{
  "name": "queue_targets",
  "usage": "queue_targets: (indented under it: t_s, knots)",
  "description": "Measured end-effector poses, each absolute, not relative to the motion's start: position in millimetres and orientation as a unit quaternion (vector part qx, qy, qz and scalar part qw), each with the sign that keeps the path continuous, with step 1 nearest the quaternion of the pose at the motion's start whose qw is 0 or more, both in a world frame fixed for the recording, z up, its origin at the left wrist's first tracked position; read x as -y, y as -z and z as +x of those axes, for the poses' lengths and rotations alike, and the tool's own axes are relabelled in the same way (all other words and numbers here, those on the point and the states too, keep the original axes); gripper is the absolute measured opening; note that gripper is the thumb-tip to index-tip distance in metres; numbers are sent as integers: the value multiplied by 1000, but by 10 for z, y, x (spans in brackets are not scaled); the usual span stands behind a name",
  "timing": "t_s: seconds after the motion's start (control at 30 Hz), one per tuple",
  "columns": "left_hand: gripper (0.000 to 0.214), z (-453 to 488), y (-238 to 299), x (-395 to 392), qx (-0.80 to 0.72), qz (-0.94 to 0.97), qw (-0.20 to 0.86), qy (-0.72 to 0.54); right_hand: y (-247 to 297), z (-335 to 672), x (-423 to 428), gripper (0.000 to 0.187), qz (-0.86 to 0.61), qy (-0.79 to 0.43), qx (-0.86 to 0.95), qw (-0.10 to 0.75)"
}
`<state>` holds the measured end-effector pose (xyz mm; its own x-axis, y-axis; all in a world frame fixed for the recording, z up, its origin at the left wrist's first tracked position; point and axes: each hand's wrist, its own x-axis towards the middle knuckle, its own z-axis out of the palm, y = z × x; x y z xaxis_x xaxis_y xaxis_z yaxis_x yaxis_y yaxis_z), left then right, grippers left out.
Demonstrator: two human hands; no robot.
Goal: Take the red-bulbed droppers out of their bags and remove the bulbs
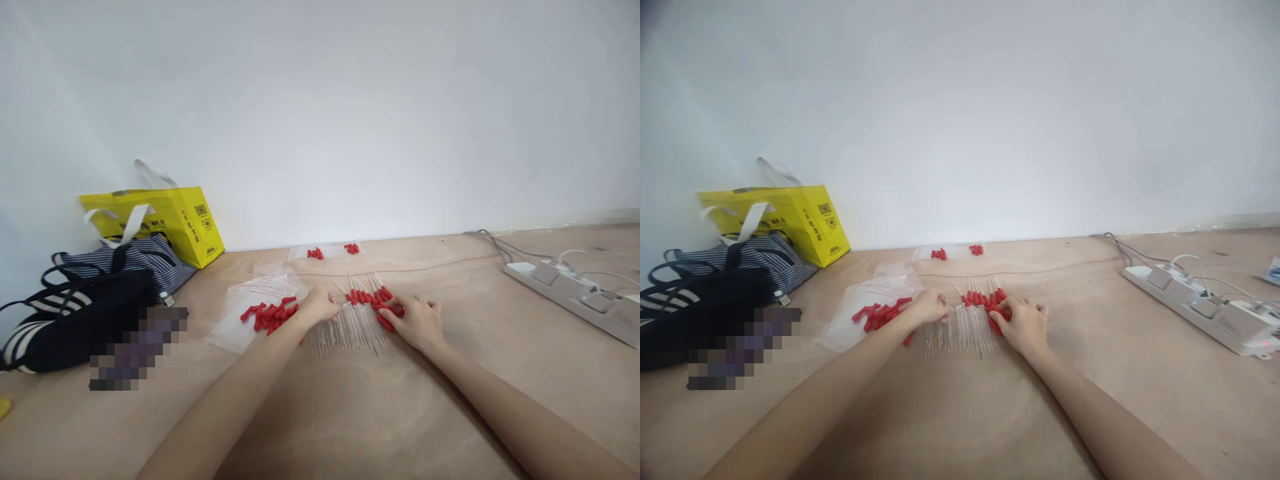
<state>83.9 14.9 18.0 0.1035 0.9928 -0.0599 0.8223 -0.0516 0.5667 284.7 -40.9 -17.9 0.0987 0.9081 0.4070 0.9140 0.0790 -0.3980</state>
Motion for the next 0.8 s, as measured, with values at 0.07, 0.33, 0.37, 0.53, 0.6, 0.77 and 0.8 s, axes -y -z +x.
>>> queue_targets:
  t_s: [0.07,0.33,0.37,0.53,0.6,0.77,0.8]
  knots:
    - [9,874,-166,-176,-652,705,230,-157,171,2839,424,24,-671,1,680,297]
    - [22,801,-219,134,-595,758,125,-235,145,2869,407,28,-681,-27,654,328]
    - [20,752,-212,207,-577,770,106,-252,141,2893,367,27,-691,-31,640,334]
    - [15,403,-39,451,-431,834,-52,-340,104,2961,87,36,-748,-32,589,305]
    - [15,289,45,480,-411,838,-93,-347,91,2930,3,37,-761,-27,590,269]
    - [15,206,138,470,-413,838,-100,-343,115,2818,-73,31,-766,3,605,216]
    - [15,210,144,464,-410,840,-97,-342,127,2807,-76,29,-765,14,605,220]
